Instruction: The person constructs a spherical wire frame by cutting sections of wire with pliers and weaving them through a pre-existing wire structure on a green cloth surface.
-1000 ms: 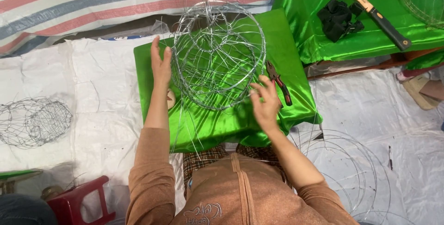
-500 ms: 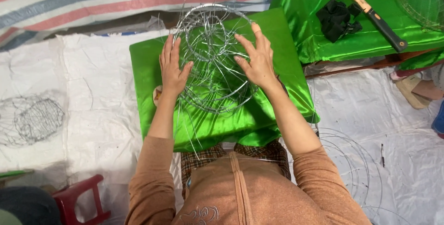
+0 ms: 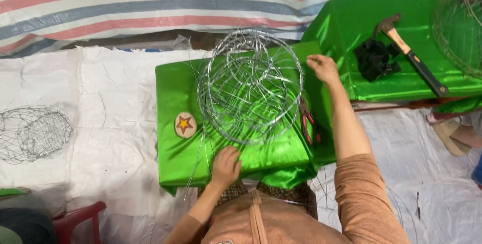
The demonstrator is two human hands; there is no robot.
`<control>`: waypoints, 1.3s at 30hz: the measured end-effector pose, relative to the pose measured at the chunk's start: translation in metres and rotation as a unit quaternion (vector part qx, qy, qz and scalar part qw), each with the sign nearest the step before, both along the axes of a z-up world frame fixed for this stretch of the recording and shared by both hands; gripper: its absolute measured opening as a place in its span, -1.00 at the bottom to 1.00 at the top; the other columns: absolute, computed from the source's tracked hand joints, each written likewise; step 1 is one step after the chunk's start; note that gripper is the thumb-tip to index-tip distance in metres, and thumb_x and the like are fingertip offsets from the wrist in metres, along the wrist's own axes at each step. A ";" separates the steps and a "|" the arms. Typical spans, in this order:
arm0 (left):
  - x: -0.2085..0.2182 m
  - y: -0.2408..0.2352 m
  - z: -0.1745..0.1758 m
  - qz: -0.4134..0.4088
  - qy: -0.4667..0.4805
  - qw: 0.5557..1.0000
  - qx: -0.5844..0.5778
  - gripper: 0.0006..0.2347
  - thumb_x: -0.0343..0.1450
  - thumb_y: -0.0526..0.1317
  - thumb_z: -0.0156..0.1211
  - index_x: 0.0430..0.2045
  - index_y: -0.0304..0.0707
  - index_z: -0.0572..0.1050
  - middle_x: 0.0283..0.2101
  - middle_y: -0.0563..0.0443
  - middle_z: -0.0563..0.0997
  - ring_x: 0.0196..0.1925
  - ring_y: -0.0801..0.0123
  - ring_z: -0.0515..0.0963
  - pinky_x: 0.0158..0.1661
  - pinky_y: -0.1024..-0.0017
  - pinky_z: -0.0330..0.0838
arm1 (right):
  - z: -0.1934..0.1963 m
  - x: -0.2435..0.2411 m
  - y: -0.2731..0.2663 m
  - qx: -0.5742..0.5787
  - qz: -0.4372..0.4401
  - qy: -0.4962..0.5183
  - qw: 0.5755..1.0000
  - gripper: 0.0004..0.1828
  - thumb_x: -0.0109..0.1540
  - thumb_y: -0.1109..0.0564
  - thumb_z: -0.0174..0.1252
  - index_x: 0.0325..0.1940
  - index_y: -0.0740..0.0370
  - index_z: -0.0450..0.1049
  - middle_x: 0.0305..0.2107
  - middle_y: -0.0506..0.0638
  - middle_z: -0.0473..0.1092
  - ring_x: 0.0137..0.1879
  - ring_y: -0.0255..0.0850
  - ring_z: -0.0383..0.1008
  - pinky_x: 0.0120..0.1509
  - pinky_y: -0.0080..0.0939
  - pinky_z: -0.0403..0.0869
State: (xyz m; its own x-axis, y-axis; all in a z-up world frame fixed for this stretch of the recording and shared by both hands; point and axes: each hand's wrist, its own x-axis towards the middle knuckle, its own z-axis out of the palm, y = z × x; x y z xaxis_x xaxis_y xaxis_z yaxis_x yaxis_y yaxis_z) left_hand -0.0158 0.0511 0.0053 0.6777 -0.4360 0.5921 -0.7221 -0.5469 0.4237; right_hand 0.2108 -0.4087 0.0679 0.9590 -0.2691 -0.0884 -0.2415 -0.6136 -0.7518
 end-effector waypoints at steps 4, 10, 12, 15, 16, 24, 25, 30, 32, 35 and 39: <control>0.007 -0.012 0.018 0.032 0.200 0.970 0.135 -0.40 0.45 -0.10 0.17 0.36 -0.34 0.12 0.46 -0.23 0.16 0.51 -0.05 0.07 0.43 -0.03 -0.10 | -0.010 0.057 0.018 -0.147 0.095 0.031 0.984 -0.48 0.28 -0.23 0.15 0.24 0.00 0.46 0.27 0.03 0.35 0.44 -0.02 0.20 0.49 0.14 -0.05; 0.013 -0.012 0.018 0.072 0.185 0.929 0.312 -0.38 0.49 0.18 -0.09 0.43 0.00 0.00 0.52 0.01 -0.01 0.52 0.13 -0.01 0.40 -0.08 -0.23 | 0.026 0.104 0.075 -0.045 0.138 0.146 0.979 -0.30 0.20 -0.36 0.13 0.40 -0.20 0.33 0.44 0.16 -0.06 0.45 0.17 -0.18 0.54 0.30 -0.08; 0.016 -0.015 0.020 0.068 0.223 0.929 0.287 -0.40 0.48 0.15 0.00 0.39 -0.03 0.10 0.50 -0.02 0.05 0.51 0.11 0.02 0.39 -0.13 -0.17 | 0.035 0.115 0.091 -0.060 0.197 0.154 0.966 -0.14 0.10 -0.38 0.17 0.48 -0.33 0.17 0.51 0.09 -0.19 0.51 0.20 -0.24 0.51 0.57 -0.24; 0.014 -0.014 0.008 0.074 0.198 0.927 0.310 -0.35 0.48 0.20 -0.01 0.43 -0.01 0.02 0.52 0.00 -0.03 0.53 0.15 -0.05 0.38 -0.12 -0.22 | 0.042 0.129 0.107 -0.151 0.229 0.240 0.931 0.01 0.07 -0.32 0.29 0.54 -0.53 -0.02 0.56 -0.06 -0.39 0.51 0.07 -0.27 0.46 0.23 -0.02; 0.015 -0.012 0.007 0.076 0.200 0.926 0.310 -0.35 0.48 0.20 -0.01 0.43 -0.01 0.02 0.52 0.00 -0.03 0.53 0.15 -0.05 0.38 -0.12 -0.22 | 0.035 0.132 0.105 -0.151 0.233 0.241 0.930 0.01 0.07 -0.32 0.29 0.54 -0.53 -0.02 0.56 -0.06 -0.39 0.51 0.07 -0.27 0.46 0.23 -0.02; 0.016 -0.008 0.002 0.077 0.174 0.933 0.306 -0.41 0.53 0.25 -0.25 0.39 -0.06 0.13 0.49 -0.05 0.09 0.51 0.14 0.07 0.37 -0.20 -0.15 | -0.004 0.150 0.105 -0.184 0.236 0.301 0.905 0.18 0.04 -0.38 0.30 0.56 -0.63 -0.32 0.55 -0.04 -0.61 0.59 0.31 -0.53 0.51 0.55 -0.36; 0.017 -0.007 0.002 0.078 0.175 0.933 0.306 -0.41 0.53 0.25 -0.25 0.39 -0.06 0.13 0.49 -0.05 0.09 0.51 0.14 0.07 0.37 -0.20 -0.15 | 0.005 0.150 0.110 -0.184 0.238 0.301 0.905 0.18 0.04 -0.38 0.30 0.56 -0.63 -0.32 0.55 -0.04 -0.61 0.59 0.31 -0.53 0.51 0.55 -0.36; 0.015 -0.005 -0.009 0.074 0.195 0.924 0.319 -0.42 0.55 0.27 -0.43 0.39 -0.04 0.09 0.51 0.05 0.02 0.52 0.26 0.00 0.37 -0.21 -0.25 | 0.021 0.151 0.119 -0.191 0.265 0.335 0.884 0.01 0.11 -0.35 0.23 0.54 -0.63 -0.17 0.57 -0.08 -0.52 0.59 0.30 -0.43 0.49 0.62 -0.41; 0.016 -0.004 -0.010 0.108 0.117 0.916 0.368 -0.39 0.53 0.31 -0.44 0.41 0.00 0.00 0.55 0.09 -0.08 0.55 0.34 -0.08 0.42 -0.13 -0.29 | 0.010 0.157 0.117 -0.203 0.277 0.346 0.873 0.01 0.11 -0.38 0.21 0.54 -0.64 -0.16 0.57 -0.10 -0.48 0.60 0.25 -0.43 0.48 0.65 -0.43; 0.017 -0.009 0.000 0.097 0.148 0.907 0.383 -0.38 0.53 0.31 -0.44 0.41 -0.02 -0.02 0.55 0.08 -0.11 0.55 0.34 -0.12 0.42 -0.14 -0.32 | 0.008 0.158 0.118 -0.206 0.282 0.362 0.864 -0.01 0.12 -0.37 0.19 0.54 -0.62 -0.16 0.58 -0.16 -0.46 0.62 0.21 -0.46 0.48 0.67 -0.47; 0.026 -0.013 0.035 0.059 0.238 0.923 0.298 -0.45 0.54 0.20 -0.24 0.33 -0.13 0.24 0.45 -0.08 0.18 0.50 0.14 0.10 0.37 -0.23 -0.17 | 0.010 0.159 0.114 -0.169 0.269 0.339 0.885 0.02 0.08 -0.33 0.23 0.55 -0.54 -0.11 0.57 -0.15 -0.43 0.63 0.20 -0.48 0.46 0.64 -0.58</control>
